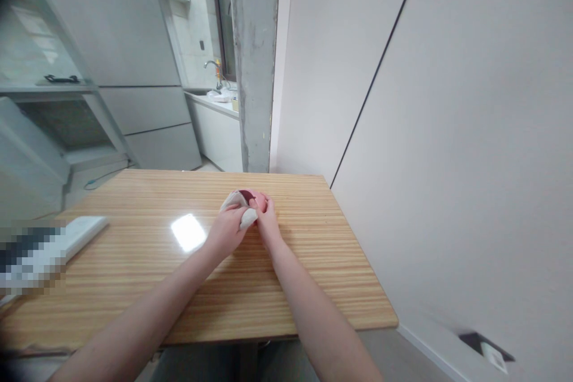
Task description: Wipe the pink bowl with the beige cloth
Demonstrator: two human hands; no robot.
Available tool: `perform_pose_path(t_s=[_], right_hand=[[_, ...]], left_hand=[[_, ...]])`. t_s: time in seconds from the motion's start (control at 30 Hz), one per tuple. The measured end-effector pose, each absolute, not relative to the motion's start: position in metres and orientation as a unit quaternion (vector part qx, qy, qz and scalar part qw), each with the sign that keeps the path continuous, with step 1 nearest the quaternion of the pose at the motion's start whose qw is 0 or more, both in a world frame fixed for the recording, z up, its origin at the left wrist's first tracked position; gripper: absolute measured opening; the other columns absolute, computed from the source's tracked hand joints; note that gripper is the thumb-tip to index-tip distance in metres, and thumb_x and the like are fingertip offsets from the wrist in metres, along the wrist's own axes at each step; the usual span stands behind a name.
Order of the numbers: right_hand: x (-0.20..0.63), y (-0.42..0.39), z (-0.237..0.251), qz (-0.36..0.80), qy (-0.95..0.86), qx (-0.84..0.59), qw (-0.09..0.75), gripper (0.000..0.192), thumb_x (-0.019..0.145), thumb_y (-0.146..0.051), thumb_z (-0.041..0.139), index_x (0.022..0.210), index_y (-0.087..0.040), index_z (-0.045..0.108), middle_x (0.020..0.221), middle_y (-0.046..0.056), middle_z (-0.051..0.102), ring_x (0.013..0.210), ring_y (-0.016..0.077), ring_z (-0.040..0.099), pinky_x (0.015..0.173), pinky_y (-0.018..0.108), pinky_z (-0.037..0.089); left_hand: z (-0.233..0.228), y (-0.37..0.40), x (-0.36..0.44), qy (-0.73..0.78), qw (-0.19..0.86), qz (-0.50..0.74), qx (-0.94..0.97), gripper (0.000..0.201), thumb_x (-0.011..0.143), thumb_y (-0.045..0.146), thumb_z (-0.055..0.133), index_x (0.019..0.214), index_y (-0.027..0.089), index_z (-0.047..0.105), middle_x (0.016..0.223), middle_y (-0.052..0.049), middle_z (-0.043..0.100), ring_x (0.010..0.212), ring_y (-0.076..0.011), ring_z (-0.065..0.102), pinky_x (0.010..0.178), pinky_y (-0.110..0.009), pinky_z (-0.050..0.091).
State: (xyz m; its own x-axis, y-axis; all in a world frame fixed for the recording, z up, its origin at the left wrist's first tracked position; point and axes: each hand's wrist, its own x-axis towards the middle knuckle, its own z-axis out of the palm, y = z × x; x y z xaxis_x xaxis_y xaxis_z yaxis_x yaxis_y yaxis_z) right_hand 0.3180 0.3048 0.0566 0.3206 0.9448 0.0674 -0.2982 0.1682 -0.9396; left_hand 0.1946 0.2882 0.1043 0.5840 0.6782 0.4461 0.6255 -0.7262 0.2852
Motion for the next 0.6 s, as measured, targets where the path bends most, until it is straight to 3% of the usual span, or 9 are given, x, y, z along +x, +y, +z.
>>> perform_pose_path(t_s=[0.2,0.4,0.6], right_hand=[[0.326,0.300,0.064,0.462,-0.314,-0.454,0.694,0.057,0.062,-0.043,0.074,0.109,-0.025,0.048,0.106,0.004,0.066,0.094,0.0188,0.064,0.083,0.032,0.051],[0.350,0.307,0.068,0.500,-0.288,-0.494,0.650,0.044,0.063,-0.043,0.071,0.099,-0.021,0.058,0.082,0.002,0.070,0.082,0.0200,0.066,0.071,0.032,0.053],[0.341,0.304,0.065,0.447,-0.308,-0.483,0.687,0.044,0.067,-0.047,0.066,0.101,-0.020,0.061,0.089,0.002,0.070,0.071,0.0134,0.063,0.064,0.026,0.050]], left_hand=[[0.093,0.290,0.200,0.328,0.047,0.234,0.914,0.029,0.072,0.008,0.050,0.099,0.018,0.056,0.096,-0.007,0.069,0.093,-0.0210,0.062,0.100,-0.039,0.041],[0.103,0.292,0.188,0.226,0.037,0.169,0.959,0.025,0.075,0.006,0.047,0.092,0.020,0.059,0.086,-0.003,0.068,0.089,-0.0178,0.062,0.106,-0.037,0.033],[0.106,0.287,0.192,0.260,0.034,0.190,0.946,0.032,0.075,0.007,0.050,0.104,0.018,0.057,0.099,-0.005,0.068,0.099,-0.0193,0.061,0.108,-0.039,0.030]])
